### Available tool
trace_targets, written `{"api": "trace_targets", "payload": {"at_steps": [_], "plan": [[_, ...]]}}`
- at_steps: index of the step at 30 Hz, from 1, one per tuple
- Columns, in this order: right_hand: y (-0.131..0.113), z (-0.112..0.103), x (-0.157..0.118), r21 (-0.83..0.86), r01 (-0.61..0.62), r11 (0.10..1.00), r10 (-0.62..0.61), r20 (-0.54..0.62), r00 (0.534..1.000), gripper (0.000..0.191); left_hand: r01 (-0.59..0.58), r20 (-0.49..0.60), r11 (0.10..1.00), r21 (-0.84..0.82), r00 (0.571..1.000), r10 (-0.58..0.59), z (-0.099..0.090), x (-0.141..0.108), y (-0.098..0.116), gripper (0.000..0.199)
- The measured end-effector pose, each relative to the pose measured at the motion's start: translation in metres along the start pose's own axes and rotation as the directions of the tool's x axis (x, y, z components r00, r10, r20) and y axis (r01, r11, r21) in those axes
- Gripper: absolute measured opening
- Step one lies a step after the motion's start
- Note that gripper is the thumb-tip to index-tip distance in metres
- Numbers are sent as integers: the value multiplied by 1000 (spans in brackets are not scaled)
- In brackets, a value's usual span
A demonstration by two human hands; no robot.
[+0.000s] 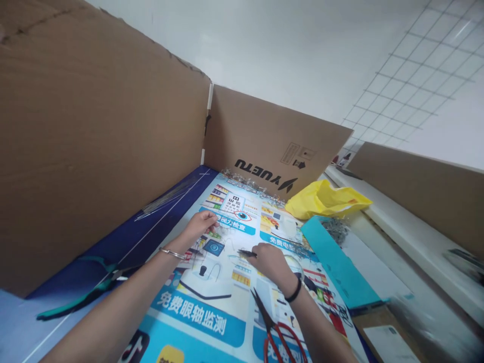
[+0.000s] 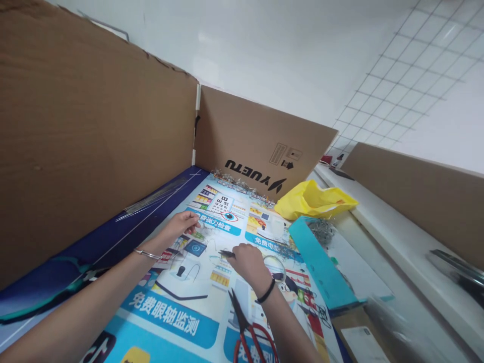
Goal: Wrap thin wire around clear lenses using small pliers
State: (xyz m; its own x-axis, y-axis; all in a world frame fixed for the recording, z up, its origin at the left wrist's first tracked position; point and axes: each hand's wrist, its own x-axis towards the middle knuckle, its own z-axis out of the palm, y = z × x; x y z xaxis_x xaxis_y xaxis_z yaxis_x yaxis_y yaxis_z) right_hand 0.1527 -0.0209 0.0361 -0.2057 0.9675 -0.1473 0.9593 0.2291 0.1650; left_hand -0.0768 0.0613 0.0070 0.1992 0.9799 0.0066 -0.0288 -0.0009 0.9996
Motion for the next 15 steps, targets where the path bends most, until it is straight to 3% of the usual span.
{"api": "trace_targets", "payload": {"at_steps": [15], "plan": [[-37,-7,32,51,-16,999,12,78,997,29,-47,-32,999,9,998,47,-3,5,-4,18]]}}
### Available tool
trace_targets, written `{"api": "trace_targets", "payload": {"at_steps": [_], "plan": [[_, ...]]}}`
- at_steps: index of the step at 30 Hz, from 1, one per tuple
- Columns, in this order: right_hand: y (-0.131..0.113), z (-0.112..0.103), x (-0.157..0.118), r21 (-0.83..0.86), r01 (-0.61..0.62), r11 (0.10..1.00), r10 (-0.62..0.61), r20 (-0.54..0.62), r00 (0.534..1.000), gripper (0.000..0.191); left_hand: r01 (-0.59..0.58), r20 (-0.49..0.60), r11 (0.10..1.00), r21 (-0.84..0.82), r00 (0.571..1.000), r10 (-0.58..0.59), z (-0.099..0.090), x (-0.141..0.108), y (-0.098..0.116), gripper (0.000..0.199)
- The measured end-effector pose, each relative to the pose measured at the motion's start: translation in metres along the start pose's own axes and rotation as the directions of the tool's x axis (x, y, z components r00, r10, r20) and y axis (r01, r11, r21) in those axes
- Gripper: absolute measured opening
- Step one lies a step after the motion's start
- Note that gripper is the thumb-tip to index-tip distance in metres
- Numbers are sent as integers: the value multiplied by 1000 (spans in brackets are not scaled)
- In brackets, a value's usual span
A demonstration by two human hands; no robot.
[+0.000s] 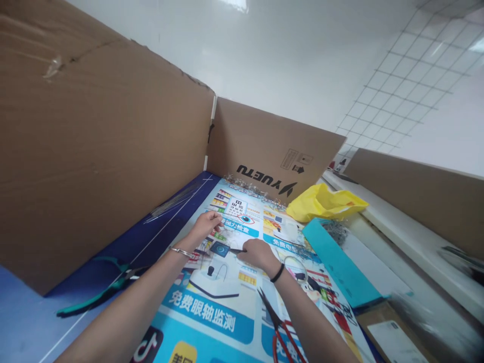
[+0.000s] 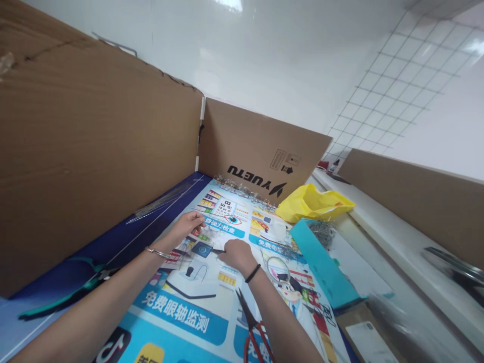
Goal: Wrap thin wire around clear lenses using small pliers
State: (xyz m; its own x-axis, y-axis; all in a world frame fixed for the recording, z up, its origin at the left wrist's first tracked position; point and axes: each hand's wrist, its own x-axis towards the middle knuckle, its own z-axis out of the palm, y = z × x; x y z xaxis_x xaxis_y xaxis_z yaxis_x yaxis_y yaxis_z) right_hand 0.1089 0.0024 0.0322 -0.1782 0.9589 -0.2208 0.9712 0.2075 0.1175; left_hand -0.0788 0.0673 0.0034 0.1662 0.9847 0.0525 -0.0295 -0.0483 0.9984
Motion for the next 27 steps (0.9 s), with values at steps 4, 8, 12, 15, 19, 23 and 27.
{"api": "trace_targets", "payload": {"at_steps": [4,8,12,15,19,23,27], "plan": [[-4,3,2,-2,9,1000,-9,-24,1000,27,5,6,1000,-14,1000,-5,-1,0,0,16],[-5,9,0,16,18,1000,-17,-79,997,24,16,36,1000,-25,999,-15,-1,-3,3,15],[0,13,-9,65,30,997,-21,-133,991,23,32,73,999,-30,997,-30,-1,-6,4,19],[5,15,-21,116,49,992,-27,-185,982,25,55,108,998,-34,993,-51,2,-7,4,20],[14,20,-37,179,52,982,-2,-269,963,28,114,171,993,-44,980,-105,10,-11,3,19],[24,29,-46,244,32,969,63,-372,926,27,179,242,983,-43,956,-163,21,-18,3,18],[34,41,-46,311,18,950,137,-468,873,25,247,290,969,-16,928,-232,32,-27,6,17]]}}
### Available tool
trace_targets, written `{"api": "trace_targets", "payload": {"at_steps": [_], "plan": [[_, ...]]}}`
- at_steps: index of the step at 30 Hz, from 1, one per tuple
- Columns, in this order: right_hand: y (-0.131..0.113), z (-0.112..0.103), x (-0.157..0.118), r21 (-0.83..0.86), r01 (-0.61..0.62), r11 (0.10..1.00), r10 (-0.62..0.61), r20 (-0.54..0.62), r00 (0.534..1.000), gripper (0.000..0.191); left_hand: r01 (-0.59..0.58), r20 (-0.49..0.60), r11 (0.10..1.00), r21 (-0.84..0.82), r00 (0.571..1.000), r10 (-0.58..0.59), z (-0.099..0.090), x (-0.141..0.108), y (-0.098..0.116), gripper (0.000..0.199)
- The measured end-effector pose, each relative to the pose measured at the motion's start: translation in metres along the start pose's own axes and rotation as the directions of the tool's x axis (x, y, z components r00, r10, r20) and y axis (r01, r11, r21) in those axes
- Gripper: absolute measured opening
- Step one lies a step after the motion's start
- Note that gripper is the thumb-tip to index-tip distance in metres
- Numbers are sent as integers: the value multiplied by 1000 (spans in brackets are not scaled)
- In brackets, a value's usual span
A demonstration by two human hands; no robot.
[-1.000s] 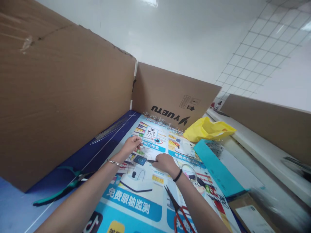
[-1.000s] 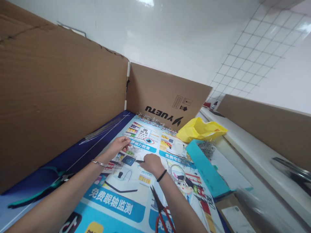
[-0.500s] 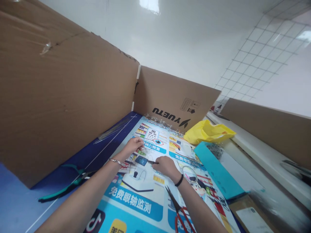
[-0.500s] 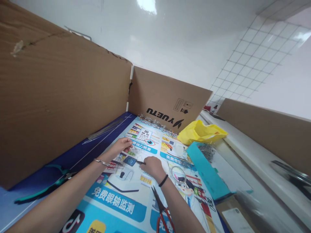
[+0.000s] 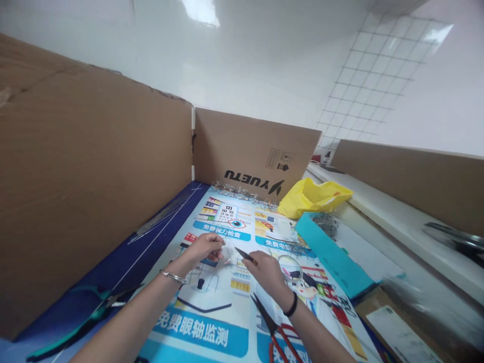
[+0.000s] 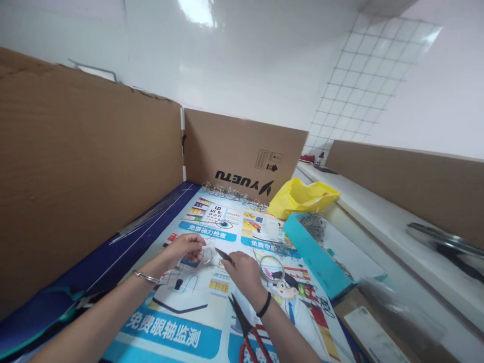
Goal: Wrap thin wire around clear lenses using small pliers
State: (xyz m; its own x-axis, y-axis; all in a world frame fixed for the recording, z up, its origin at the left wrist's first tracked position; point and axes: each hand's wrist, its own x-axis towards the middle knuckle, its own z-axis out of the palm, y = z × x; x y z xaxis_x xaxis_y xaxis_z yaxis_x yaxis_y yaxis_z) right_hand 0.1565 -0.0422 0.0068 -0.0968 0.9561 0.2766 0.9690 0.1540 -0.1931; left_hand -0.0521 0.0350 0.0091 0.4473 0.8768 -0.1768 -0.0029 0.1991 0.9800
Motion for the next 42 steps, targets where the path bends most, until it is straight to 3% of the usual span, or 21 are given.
{"api": "trace_targets", "payload": {"at_steps": [13,21,42], "plan": [[16,25,-6,161,81,984,-39,-247,968,22,138,186,988,74,971,-149,22,-10,-3,27],[26,20,-4,-22,209,978,-202,-380,903,27,203,181,978,38,962,-207,19,-8,-3,28],[33,14,-4,-237,389,890,-453,-360,816,23,272,265,959,73,922,-282,20,-10,0,29]]}}
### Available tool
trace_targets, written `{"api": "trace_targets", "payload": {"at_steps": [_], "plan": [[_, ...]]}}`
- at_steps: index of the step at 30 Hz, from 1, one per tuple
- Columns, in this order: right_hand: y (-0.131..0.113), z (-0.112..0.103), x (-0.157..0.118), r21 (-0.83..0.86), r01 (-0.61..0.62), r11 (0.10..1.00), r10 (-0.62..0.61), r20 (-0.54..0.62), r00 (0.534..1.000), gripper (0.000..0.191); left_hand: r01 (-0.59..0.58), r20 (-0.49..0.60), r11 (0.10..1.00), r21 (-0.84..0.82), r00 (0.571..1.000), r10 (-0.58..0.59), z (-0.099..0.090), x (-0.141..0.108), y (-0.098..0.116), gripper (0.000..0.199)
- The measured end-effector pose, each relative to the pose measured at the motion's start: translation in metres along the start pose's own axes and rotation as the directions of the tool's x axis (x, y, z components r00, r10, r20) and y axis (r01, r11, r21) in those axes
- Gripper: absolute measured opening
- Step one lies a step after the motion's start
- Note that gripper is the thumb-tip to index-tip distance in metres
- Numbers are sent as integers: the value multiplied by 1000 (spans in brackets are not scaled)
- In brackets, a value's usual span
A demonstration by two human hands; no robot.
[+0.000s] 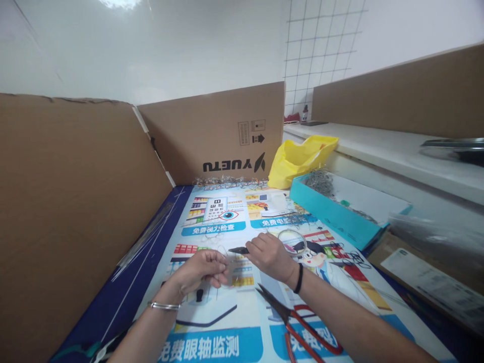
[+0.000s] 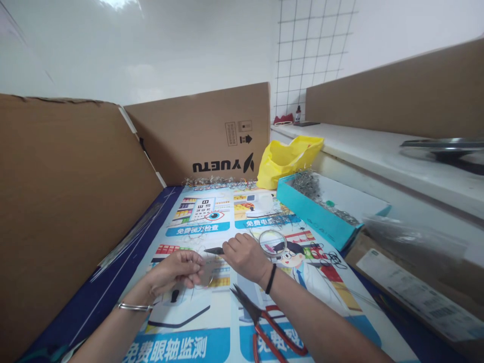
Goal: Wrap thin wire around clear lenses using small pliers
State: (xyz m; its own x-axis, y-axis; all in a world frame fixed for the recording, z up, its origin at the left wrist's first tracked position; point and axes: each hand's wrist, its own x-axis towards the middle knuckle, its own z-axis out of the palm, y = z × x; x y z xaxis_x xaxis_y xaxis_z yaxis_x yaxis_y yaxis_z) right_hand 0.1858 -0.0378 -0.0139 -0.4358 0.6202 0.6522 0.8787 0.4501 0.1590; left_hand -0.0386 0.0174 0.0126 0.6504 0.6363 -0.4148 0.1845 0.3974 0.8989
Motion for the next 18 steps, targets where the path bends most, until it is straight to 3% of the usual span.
{"api": "trace_targets", "payload": {"at_steps": [18], "plan": [[2,-5,1,-29,51,998,-51,-5,999,22,1,11,1000,-6,1000,-1,0,1,-1,30]]}}
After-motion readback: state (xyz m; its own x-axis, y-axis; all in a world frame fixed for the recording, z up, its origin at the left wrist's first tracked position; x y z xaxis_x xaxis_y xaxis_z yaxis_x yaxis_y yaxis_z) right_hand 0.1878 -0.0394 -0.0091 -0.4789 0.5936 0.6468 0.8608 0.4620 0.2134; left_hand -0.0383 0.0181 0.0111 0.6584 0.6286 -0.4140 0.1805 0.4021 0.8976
